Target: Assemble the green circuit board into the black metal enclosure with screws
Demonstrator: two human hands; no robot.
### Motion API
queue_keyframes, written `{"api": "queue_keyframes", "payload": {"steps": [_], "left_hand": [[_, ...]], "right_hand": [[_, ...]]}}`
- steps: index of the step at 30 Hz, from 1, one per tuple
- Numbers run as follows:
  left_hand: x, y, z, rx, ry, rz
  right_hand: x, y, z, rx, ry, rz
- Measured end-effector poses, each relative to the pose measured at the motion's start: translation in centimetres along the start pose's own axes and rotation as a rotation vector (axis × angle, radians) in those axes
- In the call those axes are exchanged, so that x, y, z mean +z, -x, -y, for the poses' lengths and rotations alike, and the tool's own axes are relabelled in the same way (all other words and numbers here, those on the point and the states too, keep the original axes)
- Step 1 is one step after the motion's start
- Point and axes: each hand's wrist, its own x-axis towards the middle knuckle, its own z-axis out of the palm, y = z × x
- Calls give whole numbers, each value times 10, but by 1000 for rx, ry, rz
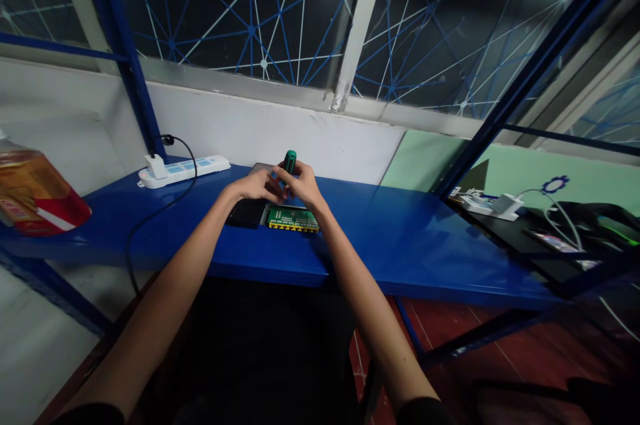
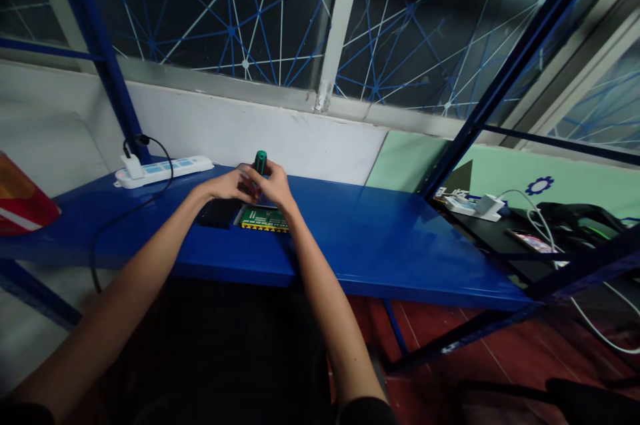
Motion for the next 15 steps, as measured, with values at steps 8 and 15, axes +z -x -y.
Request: {"api": "queue_keyframes", "payload": {"steps": [8, 15], "left_hand": [[-1, -1, 1, -18, -61, -30], [-1, -1, 0, 16, -68, 24]], "right_hand": [[-1, -1, -2, -48, -6, -6], [0, -2, -2, -49, 4, -9]]}}
